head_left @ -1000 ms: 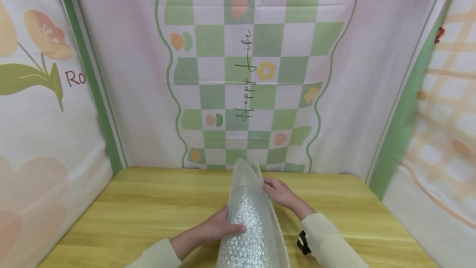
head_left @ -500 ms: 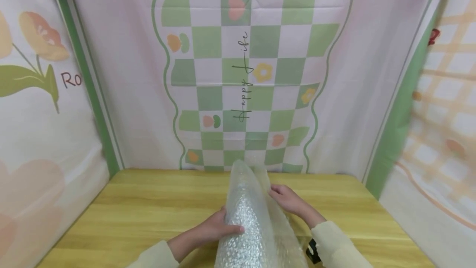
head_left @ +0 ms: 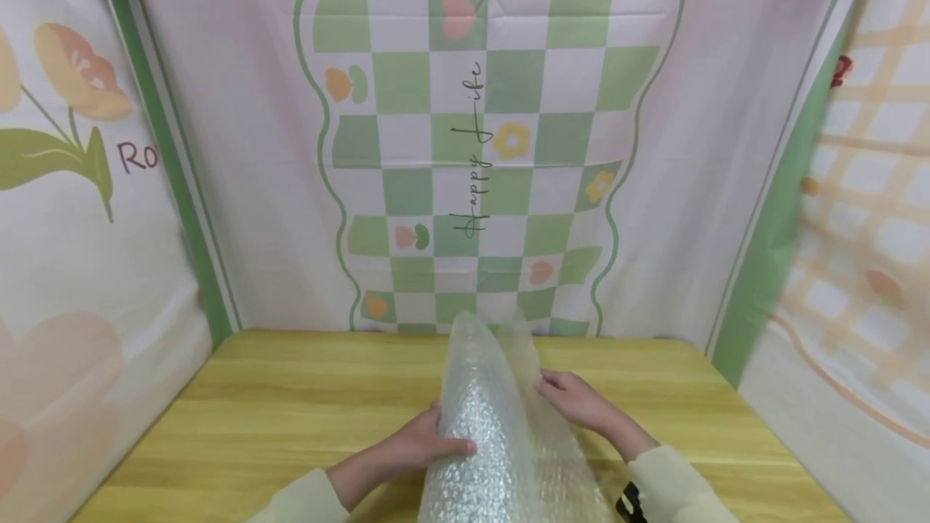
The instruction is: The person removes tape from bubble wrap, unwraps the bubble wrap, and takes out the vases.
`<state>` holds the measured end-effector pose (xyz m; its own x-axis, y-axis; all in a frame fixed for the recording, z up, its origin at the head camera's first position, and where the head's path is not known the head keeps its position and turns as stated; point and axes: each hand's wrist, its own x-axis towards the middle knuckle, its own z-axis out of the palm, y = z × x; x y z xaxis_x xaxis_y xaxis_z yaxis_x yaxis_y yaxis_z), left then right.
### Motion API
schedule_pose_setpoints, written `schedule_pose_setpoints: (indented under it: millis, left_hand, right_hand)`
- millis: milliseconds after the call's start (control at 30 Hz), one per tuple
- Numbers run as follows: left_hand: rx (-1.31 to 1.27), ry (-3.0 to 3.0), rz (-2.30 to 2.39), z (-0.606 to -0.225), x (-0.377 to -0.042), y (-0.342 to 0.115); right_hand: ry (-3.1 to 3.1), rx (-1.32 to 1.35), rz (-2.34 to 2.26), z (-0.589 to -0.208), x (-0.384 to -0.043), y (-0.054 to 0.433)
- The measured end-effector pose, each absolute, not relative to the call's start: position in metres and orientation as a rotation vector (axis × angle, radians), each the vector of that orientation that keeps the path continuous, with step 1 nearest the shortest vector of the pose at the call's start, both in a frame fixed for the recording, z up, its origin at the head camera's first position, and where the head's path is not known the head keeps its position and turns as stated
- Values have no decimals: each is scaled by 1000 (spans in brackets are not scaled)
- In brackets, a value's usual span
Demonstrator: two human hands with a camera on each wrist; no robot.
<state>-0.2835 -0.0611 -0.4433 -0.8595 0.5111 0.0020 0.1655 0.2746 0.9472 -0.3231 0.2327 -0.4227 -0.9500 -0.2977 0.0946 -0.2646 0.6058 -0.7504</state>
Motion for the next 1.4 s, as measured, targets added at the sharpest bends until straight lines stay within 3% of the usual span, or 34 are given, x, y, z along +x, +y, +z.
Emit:
schedule_pose_setpoints:
  millis: [367, 1400]
  left_hand:
    - [631, 2252, 1596, -446, -285, -62]
    - [623, 2169, 1624, -445, -286, -64]
  right_hand:
    - [2799, -585, -1226, -427, -310, 242]
    - [3000, -473, -886, -447, -293, 256]
